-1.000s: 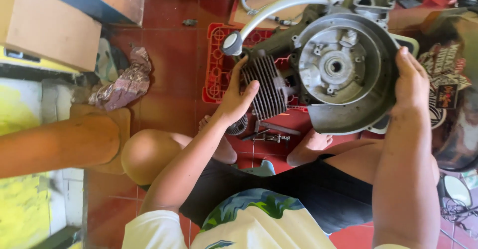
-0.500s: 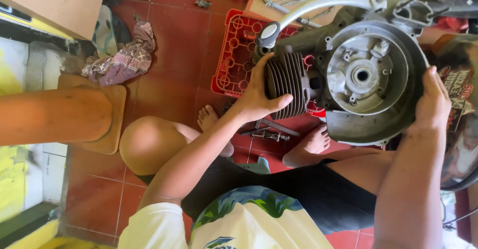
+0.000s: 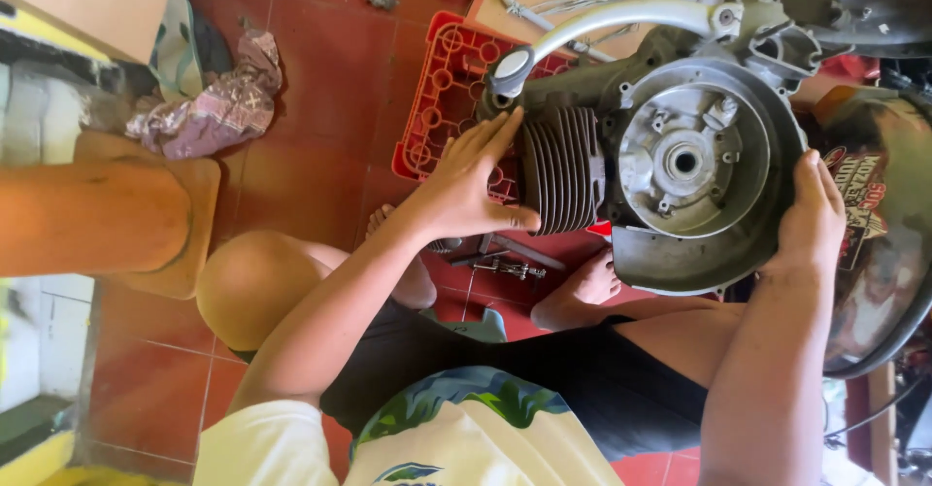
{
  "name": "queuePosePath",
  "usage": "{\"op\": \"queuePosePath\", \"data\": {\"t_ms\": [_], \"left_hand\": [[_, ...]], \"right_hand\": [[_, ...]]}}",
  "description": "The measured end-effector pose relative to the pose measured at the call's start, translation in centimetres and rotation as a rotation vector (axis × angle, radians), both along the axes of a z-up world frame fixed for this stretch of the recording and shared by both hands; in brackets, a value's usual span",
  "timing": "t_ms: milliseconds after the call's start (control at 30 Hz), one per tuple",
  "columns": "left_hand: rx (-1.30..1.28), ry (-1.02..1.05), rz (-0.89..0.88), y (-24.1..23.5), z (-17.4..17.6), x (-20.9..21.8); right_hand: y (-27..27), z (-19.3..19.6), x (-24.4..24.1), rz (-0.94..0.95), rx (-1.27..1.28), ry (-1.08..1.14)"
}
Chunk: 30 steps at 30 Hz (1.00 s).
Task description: Disassembling a motorcycle engine by removing bolts and the cylinder block
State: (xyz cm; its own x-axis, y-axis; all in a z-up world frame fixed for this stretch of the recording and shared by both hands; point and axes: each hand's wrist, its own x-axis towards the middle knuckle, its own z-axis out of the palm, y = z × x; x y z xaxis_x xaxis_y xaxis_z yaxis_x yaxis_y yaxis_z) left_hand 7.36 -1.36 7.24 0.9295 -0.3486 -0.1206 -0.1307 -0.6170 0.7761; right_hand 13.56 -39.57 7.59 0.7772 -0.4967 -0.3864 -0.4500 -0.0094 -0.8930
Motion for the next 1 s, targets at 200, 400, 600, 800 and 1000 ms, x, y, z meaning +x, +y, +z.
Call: {"op": "queuePosePath", "data": {"t_ms": [200, 400, 600, 800, 1000], "left_hand": [[-0.027, -0.134, -0.017, -0.7, -2.3, -0.2], [-0.046, 0.031, -0.086, -0.1, -1.1, 2.5], [-0.099, 0.162, -0.15, 1.5, 0.3, 4.4], [0.025, 0.095, 0.043, 6.4, 0.1, 6.4], [0.271, 0.272, 0.443, 9.8, -10.8, 6.1]], "right_hand": [[-0.9, -1.6, -0.1, -0.081, 0.037, 0.004], [2.1, 0.1, -0.8, -0.143, 0.096, -0.016], [4.0, 1.5, -1.4, -0.06, 0.196, -0.087], [1.4, -1.9, -0.9, 0.094, 0.128, -0.194], [1.1, -1.4, 0.4, 0.197, 0.013, -0.187]]}}
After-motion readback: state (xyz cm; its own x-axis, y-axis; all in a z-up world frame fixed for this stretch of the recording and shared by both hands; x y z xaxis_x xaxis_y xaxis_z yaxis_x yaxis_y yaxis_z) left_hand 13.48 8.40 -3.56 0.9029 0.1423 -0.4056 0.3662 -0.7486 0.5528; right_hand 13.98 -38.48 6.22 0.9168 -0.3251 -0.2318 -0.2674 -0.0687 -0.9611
